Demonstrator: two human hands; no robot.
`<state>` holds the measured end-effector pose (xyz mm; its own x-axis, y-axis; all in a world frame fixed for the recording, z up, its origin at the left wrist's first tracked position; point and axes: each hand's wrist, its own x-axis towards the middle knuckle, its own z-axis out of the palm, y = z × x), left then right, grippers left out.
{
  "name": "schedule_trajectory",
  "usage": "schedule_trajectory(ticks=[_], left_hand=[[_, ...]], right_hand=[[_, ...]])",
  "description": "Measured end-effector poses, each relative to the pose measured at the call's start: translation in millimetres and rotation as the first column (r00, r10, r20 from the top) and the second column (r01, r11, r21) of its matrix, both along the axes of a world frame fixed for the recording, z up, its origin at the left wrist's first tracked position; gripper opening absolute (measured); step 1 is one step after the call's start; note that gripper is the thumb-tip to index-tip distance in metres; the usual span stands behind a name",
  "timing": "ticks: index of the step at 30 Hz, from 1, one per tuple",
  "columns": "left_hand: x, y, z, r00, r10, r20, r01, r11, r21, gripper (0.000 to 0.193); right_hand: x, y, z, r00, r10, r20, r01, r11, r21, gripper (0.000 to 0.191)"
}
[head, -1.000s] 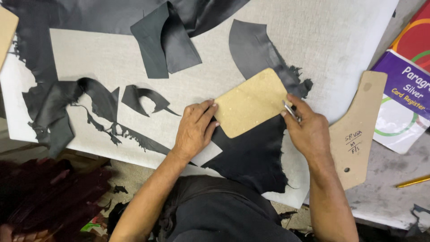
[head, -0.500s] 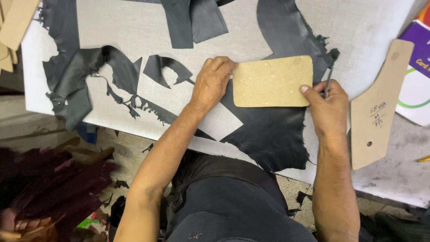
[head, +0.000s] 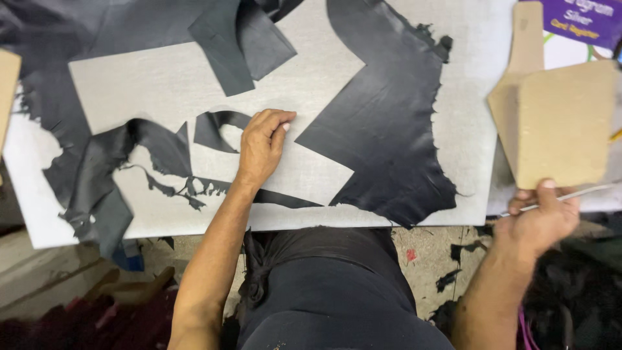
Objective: The person uses a cardboard template and a utility knife to cut shapes from a large piece of black leather on a worktable. They repeatedly position the template, trace or cut along its edges, and remove the cut leather pieces.
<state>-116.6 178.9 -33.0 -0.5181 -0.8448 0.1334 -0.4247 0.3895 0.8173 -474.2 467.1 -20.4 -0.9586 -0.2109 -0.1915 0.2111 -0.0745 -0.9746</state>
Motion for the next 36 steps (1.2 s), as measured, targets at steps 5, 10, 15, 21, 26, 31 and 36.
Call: schedule_trajectory(ticks=[5,10,15,21,26,31,36], left_hand=[[-2,-4,-8,0.996,-0.059,0.069,0.056,0.997,0.048,0.019],[3,-8,-8,0.991,-0.115,0.071,0.114,0.993,0.022,0.019],[5,-8,-10,0.988,-0.141,0.067,0.142,0.990,-0.009,0.020],[5,-7,-9,0.985,-0.151,0.081,0.153,0.988,-0.018,0.020],[1,-6,-3,0.986,-0.137,0.099,0.135,0.991,0.020,0.021],[-4,-6,0,0.992,-0.080,0.099,0.070,0.993,0.099,0.023],[-13,1,9,0.996,0.013,0.094,-0.022,0.995,0.096,0.032]], right_hand=[[31,0,-14,0.993,-0.106,0.049,0.104,0.994,0.038,0.016],[35,11,-7,0.982,-0.182,0.046,0.183,0.982,-0.038,0.016],[36,32,-8,0.944,-0.323,0.072,0.328,0.941,-0.083,0.016],[51,35,-20,0.917,-0.375,0.136,0.391,0.913,-0.113,0.015],[66,19,-23,0.947,-0.304,0.101,0.313,0.946,-0.086,0.021],[46,-2,-12,0.975,-0.223,0.013,0.223,0.970,-0.101,0.025],[5,-62,2,0.920,0.388,-0.061,-0.363,0.898,0.249,0.024]])
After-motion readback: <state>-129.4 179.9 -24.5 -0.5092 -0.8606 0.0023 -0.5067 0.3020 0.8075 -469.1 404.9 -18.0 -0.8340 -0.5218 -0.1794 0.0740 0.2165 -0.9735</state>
